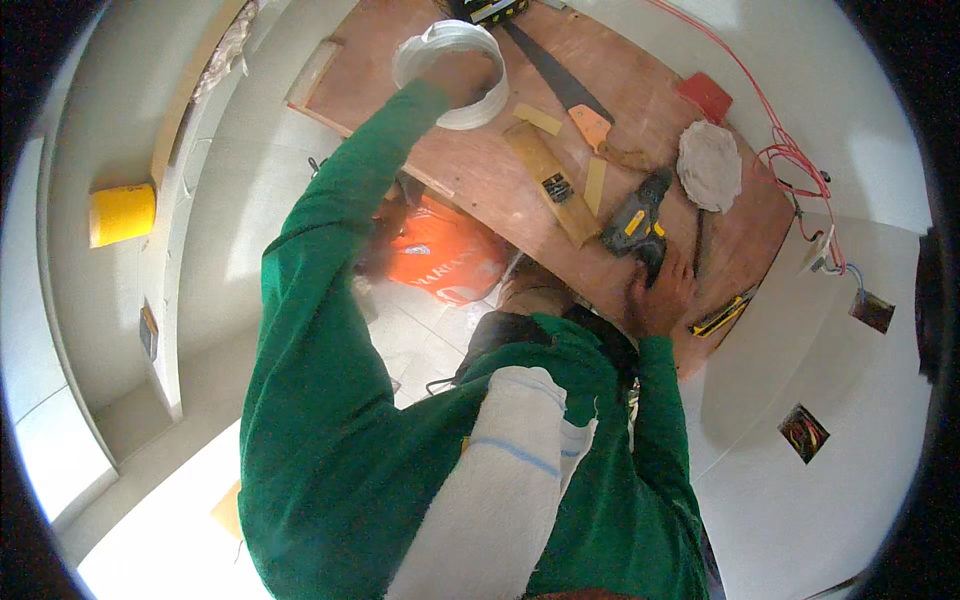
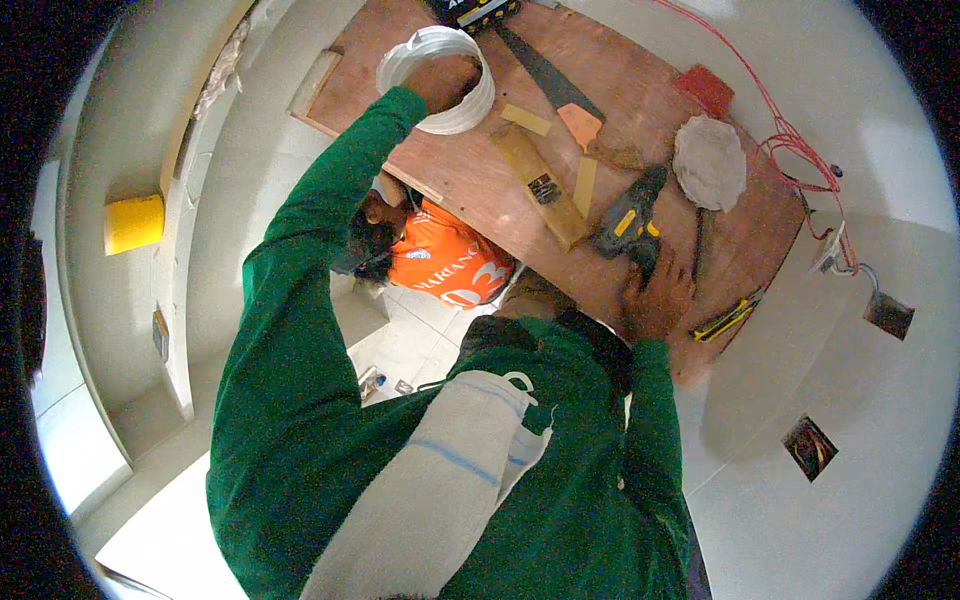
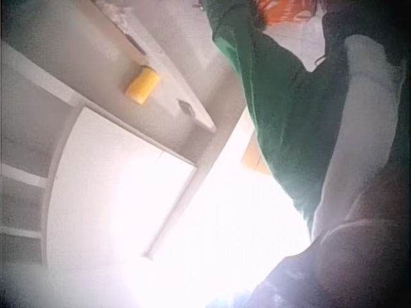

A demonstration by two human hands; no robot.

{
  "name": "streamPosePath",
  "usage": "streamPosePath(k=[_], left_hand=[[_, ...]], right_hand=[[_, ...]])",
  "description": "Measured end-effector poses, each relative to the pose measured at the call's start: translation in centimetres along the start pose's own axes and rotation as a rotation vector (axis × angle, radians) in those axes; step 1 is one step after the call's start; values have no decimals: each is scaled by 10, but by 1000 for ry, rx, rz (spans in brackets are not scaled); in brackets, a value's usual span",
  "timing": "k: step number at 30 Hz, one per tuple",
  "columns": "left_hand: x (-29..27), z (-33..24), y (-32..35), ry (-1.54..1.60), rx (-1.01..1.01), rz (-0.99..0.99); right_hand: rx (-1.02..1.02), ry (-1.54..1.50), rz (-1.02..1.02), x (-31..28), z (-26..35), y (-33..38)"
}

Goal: The person planes a thin wooden strip, then positions it against a larger wooden panel and secures it with screws using a cordless drill. The person also retrieves screws from a container and aligns the strip before fastening.

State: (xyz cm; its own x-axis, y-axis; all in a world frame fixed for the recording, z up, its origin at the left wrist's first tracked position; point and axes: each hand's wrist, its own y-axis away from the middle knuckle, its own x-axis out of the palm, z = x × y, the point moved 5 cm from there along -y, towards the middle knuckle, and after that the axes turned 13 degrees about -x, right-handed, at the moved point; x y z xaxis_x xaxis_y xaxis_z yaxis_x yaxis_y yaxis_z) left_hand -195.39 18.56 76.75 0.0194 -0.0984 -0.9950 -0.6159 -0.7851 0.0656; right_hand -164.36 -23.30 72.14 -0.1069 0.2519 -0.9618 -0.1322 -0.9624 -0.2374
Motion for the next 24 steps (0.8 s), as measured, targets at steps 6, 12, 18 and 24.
streamPosePath(k=[6,12,18,24], left_hand=[[-6,-10,2,-54,32,113],[-7,-11,3,-72,2,102],[-17,9,3,162,-32,6],[-47,57,15,760,-283,104]], right_hand=[[11,17,-3,2,3,-2],[21,33,4,-2,7,-4],[8,16,-4,-3,8,-4],[20,-7,-45,4,4,-4]])
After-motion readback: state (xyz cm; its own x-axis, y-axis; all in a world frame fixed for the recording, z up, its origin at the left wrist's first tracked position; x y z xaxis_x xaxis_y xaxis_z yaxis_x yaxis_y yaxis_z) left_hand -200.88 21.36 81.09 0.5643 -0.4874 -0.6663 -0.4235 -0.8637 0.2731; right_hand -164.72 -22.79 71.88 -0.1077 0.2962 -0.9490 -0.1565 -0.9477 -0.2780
